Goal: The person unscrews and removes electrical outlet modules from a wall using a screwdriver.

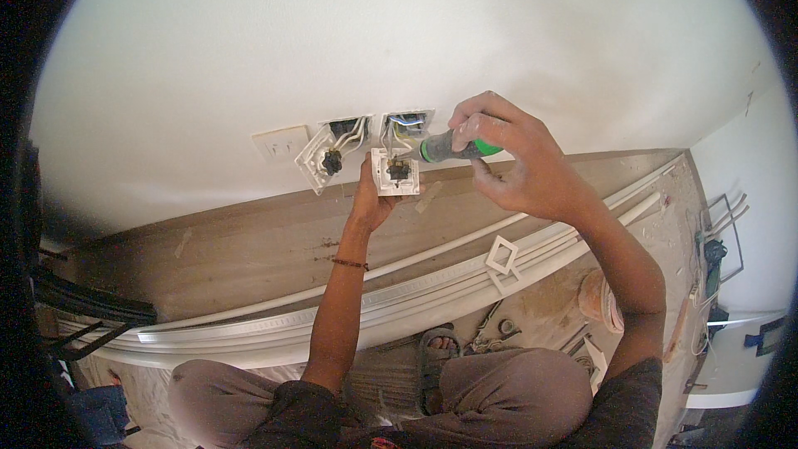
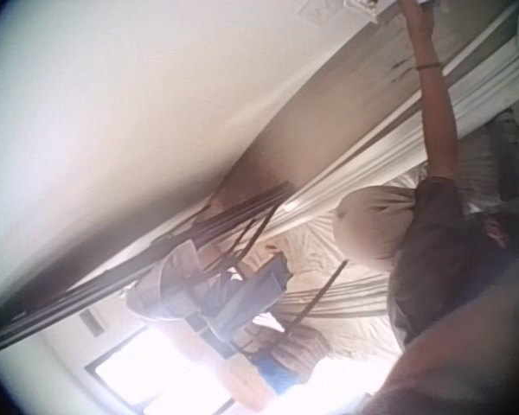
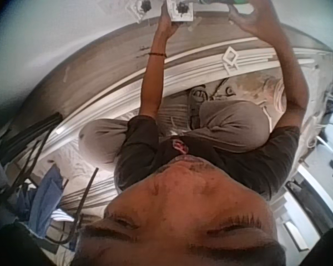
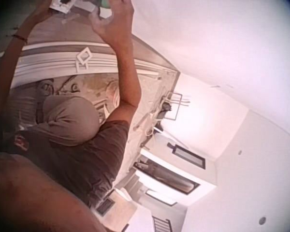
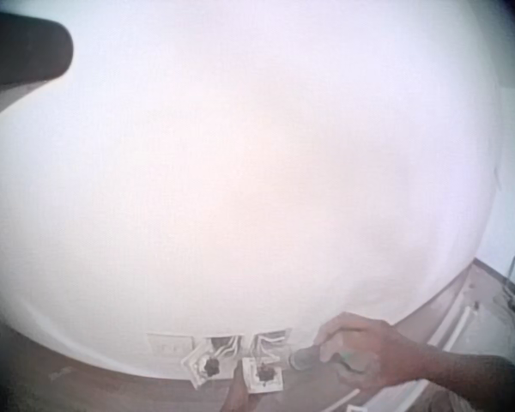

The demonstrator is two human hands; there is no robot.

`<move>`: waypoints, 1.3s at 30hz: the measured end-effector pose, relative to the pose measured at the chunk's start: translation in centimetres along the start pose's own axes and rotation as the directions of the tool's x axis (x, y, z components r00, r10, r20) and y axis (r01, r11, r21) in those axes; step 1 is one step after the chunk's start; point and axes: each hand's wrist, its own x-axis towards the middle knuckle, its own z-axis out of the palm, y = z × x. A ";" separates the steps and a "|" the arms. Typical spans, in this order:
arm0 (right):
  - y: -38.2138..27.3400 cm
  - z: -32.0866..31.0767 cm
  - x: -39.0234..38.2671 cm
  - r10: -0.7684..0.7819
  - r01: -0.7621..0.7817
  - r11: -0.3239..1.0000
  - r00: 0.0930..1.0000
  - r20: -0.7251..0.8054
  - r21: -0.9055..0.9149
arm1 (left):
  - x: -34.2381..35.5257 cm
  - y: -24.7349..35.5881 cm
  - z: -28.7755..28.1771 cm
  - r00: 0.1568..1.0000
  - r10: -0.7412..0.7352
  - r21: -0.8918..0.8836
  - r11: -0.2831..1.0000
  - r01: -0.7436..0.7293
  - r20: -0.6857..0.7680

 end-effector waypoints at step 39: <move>-0.6 -0.5 3.2 0.202 -0.175 0.923 0.978 0.043 -0.343 | 0.1 -0.4 -0.3 0.997 -0.026 0.051 0.998 0.030 -0.077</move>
